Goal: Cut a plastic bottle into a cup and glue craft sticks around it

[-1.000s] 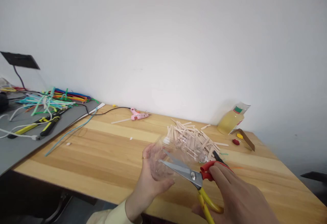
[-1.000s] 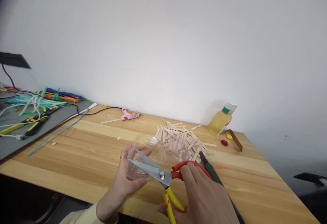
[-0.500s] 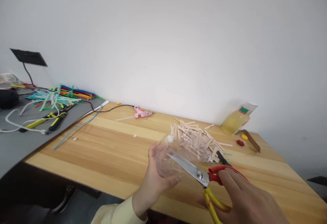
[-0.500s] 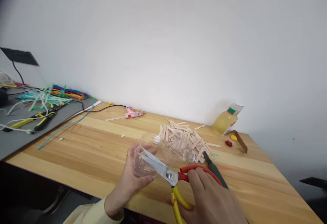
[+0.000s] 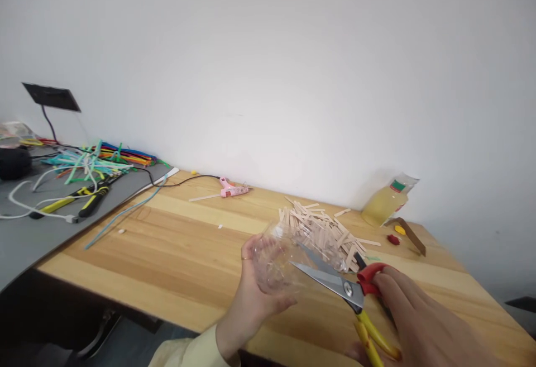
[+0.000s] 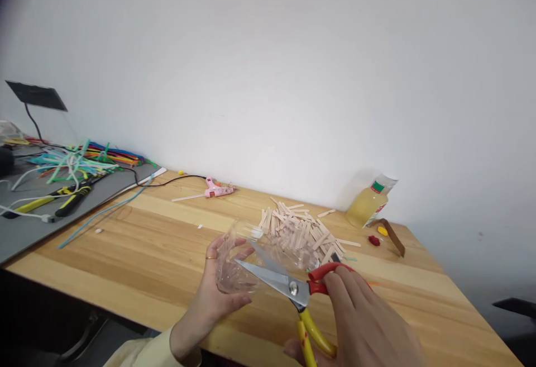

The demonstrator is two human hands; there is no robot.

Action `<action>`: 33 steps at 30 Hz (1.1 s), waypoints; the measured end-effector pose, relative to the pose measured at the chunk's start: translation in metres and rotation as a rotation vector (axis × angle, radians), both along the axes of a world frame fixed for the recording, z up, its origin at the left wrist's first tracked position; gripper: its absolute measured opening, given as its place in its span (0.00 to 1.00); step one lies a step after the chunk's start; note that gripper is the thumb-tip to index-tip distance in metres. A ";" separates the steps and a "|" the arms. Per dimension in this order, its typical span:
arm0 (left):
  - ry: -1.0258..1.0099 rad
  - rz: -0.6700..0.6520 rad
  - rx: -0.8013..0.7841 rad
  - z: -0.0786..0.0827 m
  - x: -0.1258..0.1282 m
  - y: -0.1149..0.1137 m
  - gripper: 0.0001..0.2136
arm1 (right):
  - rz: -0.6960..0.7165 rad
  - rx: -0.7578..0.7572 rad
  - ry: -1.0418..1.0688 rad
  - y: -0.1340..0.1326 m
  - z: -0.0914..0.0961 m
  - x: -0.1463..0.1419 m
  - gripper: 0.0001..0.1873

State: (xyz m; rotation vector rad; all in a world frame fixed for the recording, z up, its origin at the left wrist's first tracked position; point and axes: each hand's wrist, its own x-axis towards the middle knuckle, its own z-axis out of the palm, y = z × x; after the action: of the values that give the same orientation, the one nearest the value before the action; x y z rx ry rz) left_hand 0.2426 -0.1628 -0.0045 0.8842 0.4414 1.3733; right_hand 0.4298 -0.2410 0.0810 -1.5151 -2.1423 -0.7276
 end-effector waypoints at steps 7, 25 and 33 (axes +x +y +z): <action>0.000 0.017 0.002 0.001 0.004 -0.004 0.44 | 0.053 0.035 -0.113 0.000 0.009 -0.006 0.26; 0.033 0.111 0.047 0.003 0.005 -0.010 0.40 | -0.030 -0.176 -0.016 -0.009 0.009 -0.010 0.26; 0.077 0.168 -0.027 0.005 0.011 -0.011 0.38 | -0.020 -0.108 -0.056 -0.012 0.002 -0.011 0.23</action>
State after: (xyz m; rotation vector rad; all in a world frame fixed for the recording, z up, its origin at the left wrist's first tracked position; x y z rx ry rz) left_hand 0.2536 -0.1737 0.0003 0.8956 0.6030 1.4858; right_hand 0.4185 -0.2528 0.0831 -1.5909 -2.2436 -0.6790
